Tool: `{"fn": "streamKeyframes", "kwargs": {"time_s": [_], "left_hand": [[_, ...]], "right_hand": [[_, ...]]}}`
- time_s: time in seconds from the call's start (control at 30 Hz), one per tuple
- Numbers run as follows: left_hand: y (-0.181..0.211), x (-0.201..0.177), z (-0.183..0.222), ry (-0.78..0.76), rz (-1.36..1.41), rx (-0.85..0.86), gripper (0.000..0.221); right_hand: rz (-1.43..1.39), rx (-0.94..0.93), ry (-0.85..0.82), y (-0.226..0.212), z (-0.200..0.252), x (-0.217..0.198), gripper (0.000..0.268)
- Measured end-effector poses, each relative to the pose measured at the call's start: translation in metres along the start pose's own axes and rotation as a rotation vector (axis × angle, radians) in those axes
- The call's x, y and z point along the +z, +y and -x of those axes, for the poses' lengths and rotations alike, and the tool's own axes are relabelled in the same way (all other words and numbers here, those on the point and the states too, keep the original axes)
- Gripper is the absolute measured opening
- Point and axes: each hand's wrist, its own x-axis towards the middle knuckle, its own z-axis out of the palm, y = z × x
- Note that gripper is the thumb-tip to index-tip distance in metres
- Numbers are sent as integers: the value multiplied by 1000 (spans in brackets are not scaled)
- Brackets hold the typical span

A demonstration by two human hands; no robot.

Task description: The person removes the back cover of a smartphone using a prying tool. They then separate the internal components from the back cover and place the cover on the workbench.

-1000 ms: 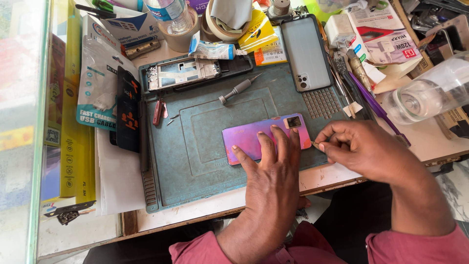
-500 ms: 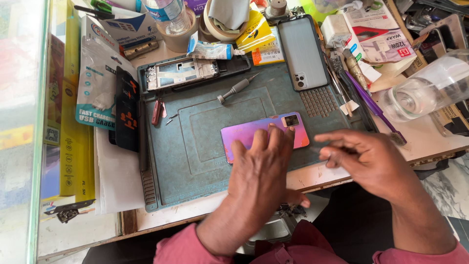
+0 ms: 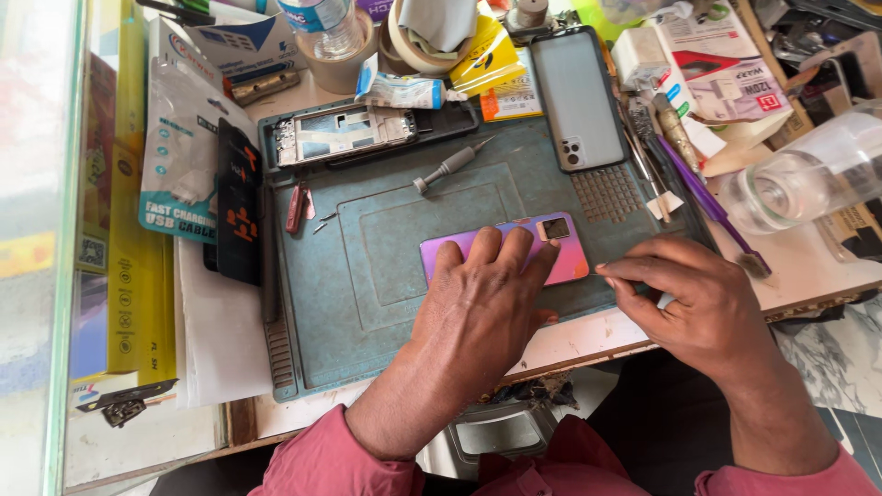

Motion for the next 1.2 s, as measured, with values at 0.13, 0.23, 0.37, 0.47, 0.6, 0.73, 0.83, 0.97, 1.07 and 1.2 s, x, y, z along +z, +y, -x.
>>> {"fn": "streamKeyframes", "kwargs": {"time_s": [0.13, 0.23, 0.37, 0.47, 0.6, 0.73, 0.83, 0.97, 1.07, 1.2], "left_hand": [[-2, 2, 0, 9, 10, 5, 65], [-2, 2, 1, 4, 4, 4, 62], [-2, 1, 2, -9, 9, 2, 59], [-1, 2, 1, -68, 18, -26, 58], [-1, 2, 1, -28, 10, -11, 59], [-1, 2, 1, 0, -6, 0, 60], [-1, 2, 2, -8, -1, -1, 60], [0, 1, 2, -3, 7, 0, 59], [0, 2, 1, -31, 15, -11, 62], [0, 2, 1, 0, -18, 6, 62]], "right_hand": [[-4, 15, -3, 3, 1, 3, 19], [3, -15, -6, 4, 1, 4, 18], [-10, -30, 6, 4, 2, 6, 17], [-6, -9, -8, 5, 1, 7, 16], [18, -40, -13, 6, 1, 7, 16], [19, -70, -13, 5, 0, 9, 16], [8, -75, -17, 3, -1, 10, 17], [2, -100, -8, 2, -4, 12, 16], [-13, -121, 7, 0, -5, 16, 17], [-19, -138, 24, 0, -4, 18, 18]]}}
